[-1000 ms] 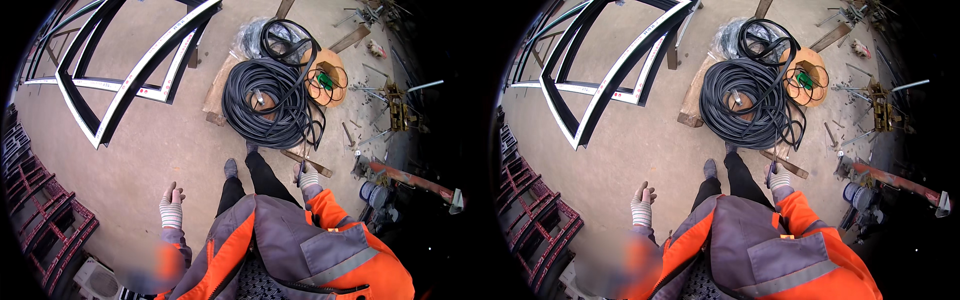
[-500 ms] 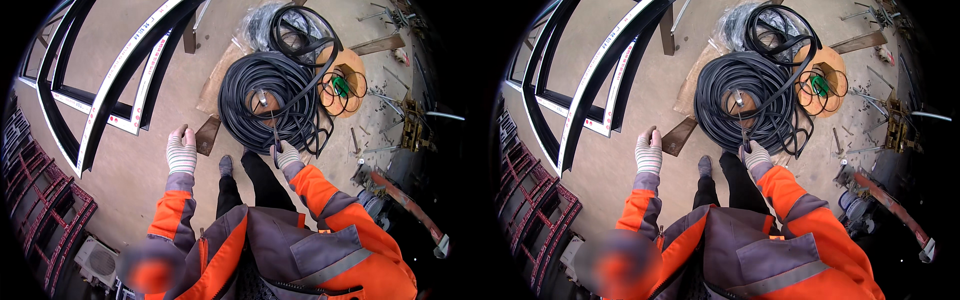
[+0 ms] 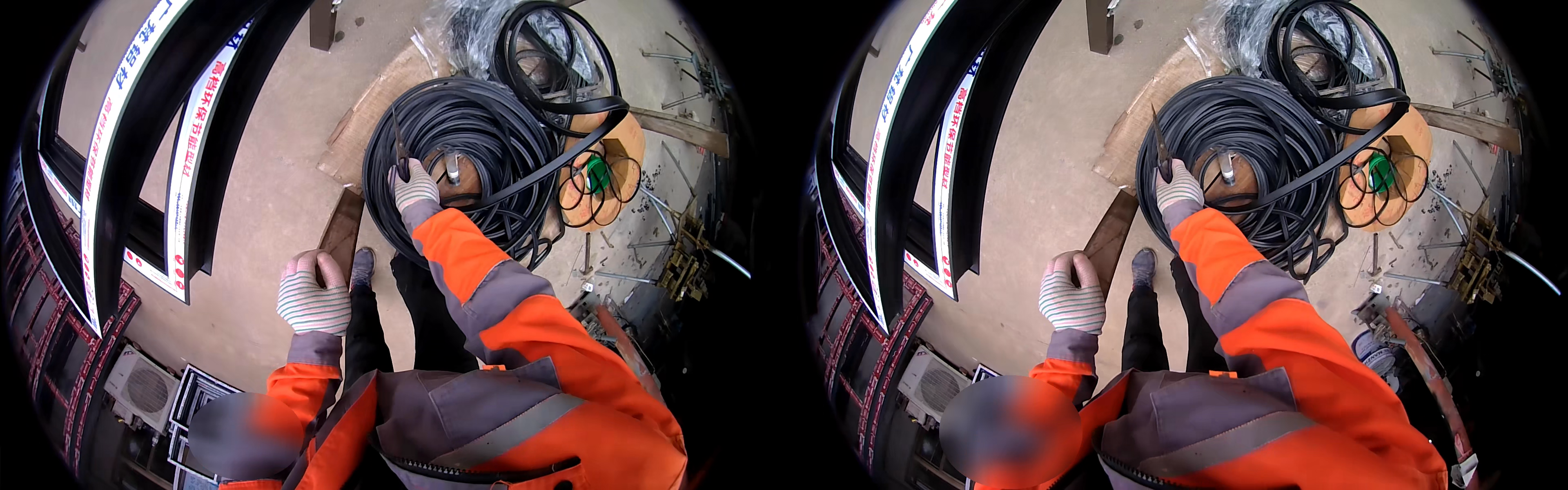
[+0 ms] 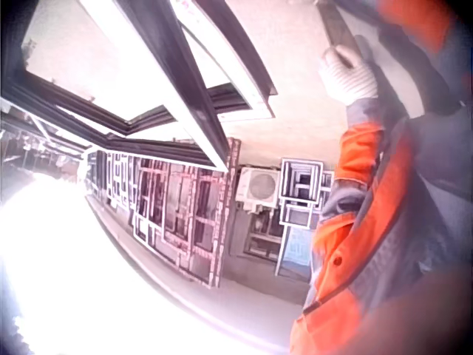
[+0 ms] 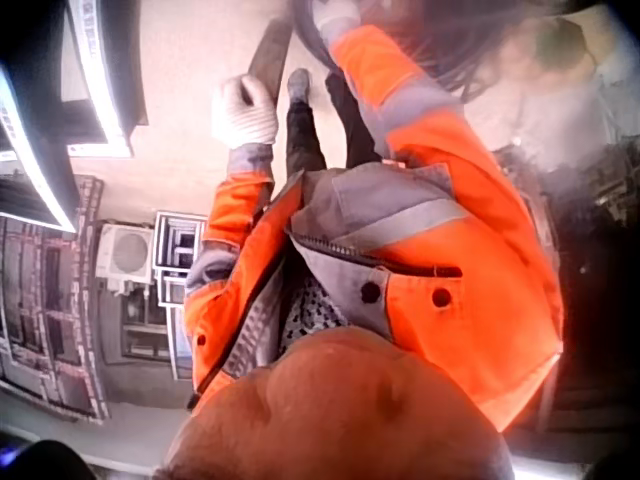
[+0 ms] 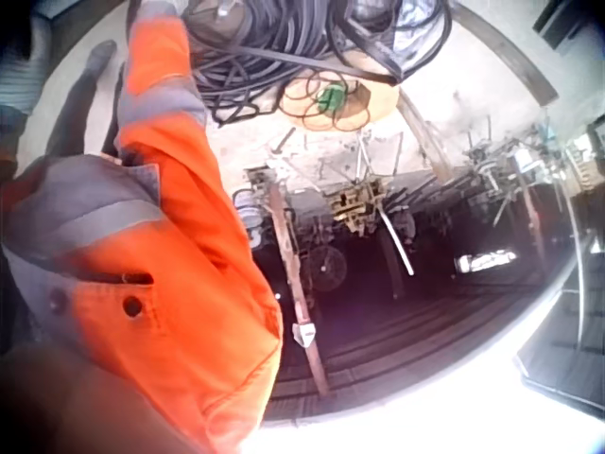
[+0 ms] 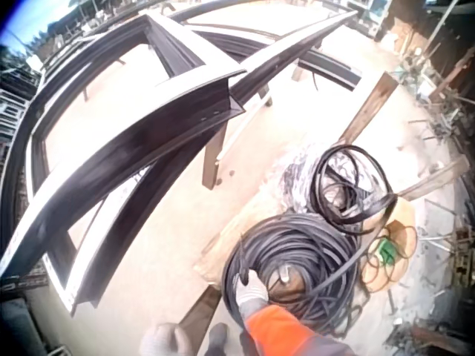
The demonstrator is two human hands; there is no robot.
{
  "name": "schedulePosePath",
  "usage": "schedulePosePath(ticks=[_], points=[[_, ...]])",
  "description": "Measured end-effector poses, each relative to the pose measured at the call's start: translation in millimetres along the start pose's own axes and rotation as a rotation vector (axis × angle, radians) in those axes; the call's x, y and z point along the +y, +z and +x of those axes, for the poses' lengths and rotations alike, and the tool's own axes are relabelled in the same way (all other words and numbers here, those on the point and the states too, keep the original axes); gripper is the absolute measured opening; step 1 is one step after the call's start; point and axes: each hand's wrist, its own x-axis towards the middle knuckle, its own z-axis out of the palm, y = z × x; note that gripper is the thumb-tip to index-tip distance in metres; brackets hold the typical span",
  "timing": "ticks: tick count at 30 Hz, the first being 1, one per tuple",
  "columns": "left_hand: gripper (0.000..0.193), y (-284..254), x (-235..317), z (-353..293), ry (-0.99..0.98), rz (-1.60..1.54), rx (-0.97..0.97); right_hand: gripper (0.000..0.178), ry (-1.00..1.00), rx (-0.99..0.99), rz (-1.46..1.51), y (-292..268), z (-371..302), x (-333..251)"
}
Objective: The person measures and cuts a black rubber seal strip using shears, then presses the strip into the groove of a white window frame. The person repeats this process for multiple sides of the frame, ensuring the seal fits snugly along the edges.
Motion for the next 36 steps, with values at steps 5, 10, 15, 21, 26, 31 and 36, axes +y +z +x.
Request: schedulePosePath(ticks=[5, 10, 15, 21, 26, 31, 36], points=[[0.009, -1.7, -4.2, -1.2, 0.038, -0.027, -0.009, 0.035, 0.073, 0.016, 0.027, 31.6, 10.5, -15.2], [0.010, -2.4, -1.0, -0.2, 0.043, -0.028, -0.028, 0.034, 0.043, -0.107, 0.254, 41.5, 10.0, 18.1], [0.010, -2.9, -4.7, -3.8, 0.013, -0.045, -0.024, 0.029, 0.010, -0.354, 0.805, -42.9, -57.7, 11.7], [0.015, -0.6, -4.3, -7.1, -0.037, -0.023, -0.026, 0.030, -0.047, -0.405, 0.874, -138.9, -106.3, -12.4], [0.017, 2.4, -7.2, -7.9, -0.060, 0.002, -0.044, 0.030, -0.057, -0.357, 1.001, -175.3, -118.5, -16.2], [0.017, 0.7, -3.4, -9.2, -0.098, -0.001, -0.058, 0.033, -0.064, -0.368, 0.962, -186.2, -126.8, -11.6], [0.020, -3.4, 2.6, -7.8, -0.128, 0.024, -0.104, 0.033, 0.015, -0.386, 0.841, -162.9, -128.0, -1.7]])
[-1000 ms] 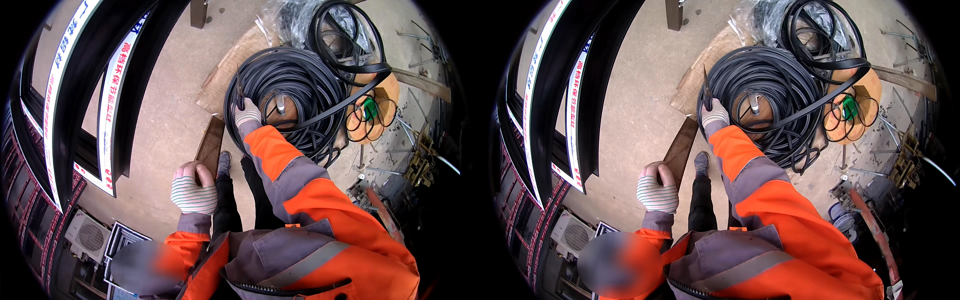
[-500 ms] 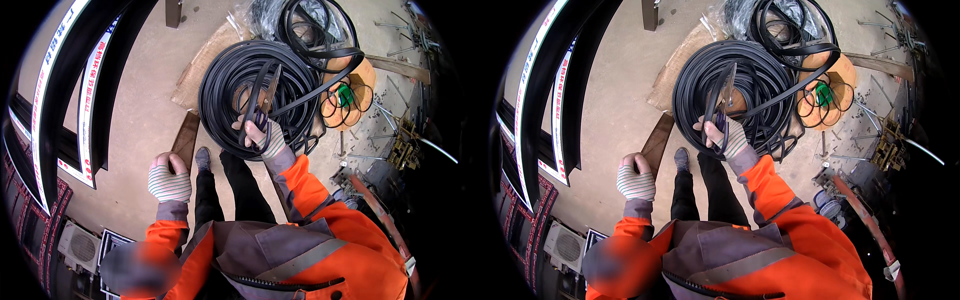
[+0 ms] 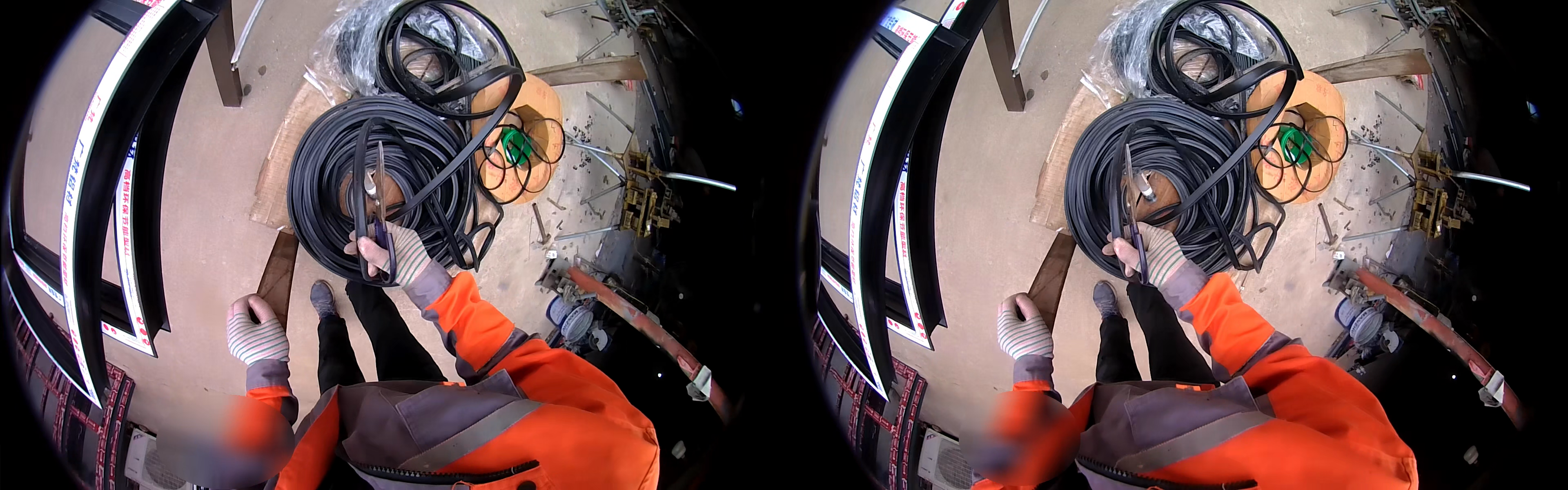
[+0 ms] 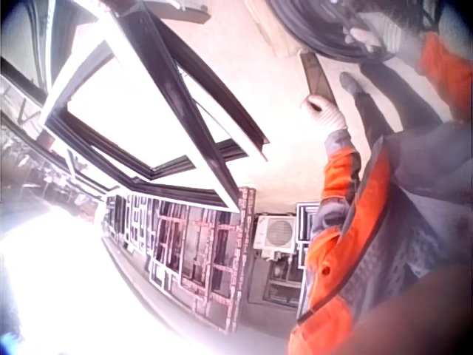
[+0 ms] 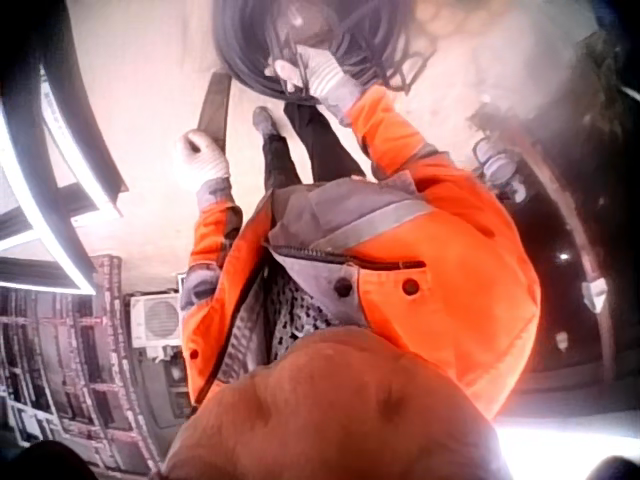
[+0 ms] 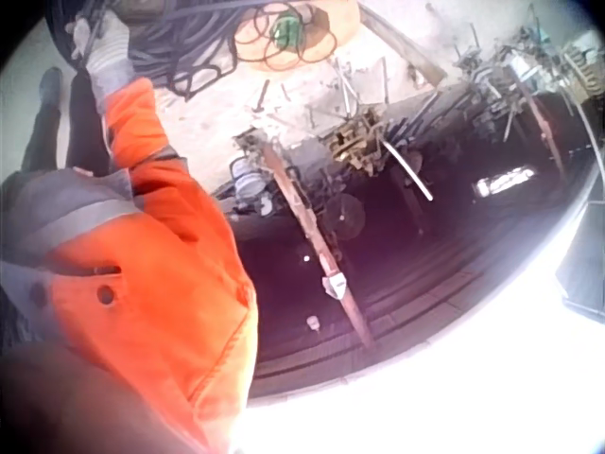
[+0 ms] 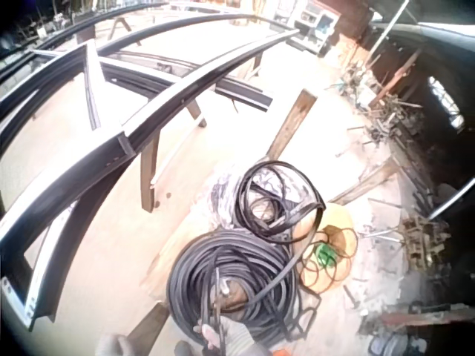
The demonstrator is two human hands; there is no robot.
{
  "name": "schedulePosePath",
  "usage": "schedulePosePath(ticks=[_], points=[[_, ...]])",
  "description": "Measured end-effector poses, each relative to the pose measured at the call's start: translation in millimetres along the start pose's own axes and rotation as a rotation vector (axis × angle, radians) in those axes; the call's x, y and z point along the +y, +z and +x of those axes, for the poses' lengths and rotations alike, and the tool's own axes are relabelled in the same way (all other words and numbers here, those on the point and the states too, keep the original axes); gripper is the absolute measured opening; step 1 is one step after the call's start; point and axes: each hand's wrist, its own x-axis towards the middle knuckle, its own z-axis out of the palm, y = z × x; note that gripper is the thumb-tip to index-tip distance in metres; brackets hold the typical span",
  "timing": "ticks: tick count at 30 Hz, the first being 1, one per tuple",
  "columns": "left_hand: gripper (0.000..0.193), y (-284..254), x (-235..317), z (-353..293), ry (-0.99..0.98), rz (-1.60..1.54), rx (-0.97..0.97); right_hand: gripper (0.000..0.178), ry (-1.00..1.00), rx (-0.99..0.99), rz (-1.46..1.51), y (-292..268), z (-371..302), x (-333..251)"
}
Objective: The person measures and cuts a black rubber seal strip using shears, then presses the strip into the groove of a white window frame. The person repeats this process for multiple sides of the frame, ensuring the seal fits snugly along the edges.
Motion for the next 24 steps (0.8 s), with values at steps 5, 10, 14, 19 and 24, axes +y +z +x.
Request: schedulePosePath(ticks=[5, 10, 14, 19, 24], points=[[0.020, 2.1, -0.6, -0.9, 0.008, -0.037, 0.024, 0.025, -0.045, 0.247, -0.458, 5.1, 31.3, 57.8], [0.019, 6.8, -5.3, -2.7, -0.004, -0.062, 0.020, 0.022, -0.006, 0.487, -0.300, -29.9, 54.0, 69.6], [0.018, 4.6, -3.7, -4.0, -0.002, -0.050, 0.020, 0.026, -0.072, 0.650, -0.052, -86.2, 76.7, 35.0], [0.017, 7.3, -4.4, -3.3, -0.019, -0.056, 0.029, 0.030, -0.271, 0.914, 0.038, -186.2, 132.8, -32.1], [0.018, 4.1, 1.4, -1.5, 0.001, -0.050, 0.029, 0.027, -0.333, 1.085, 0.272, -249.1, 186.5, -114.6]])
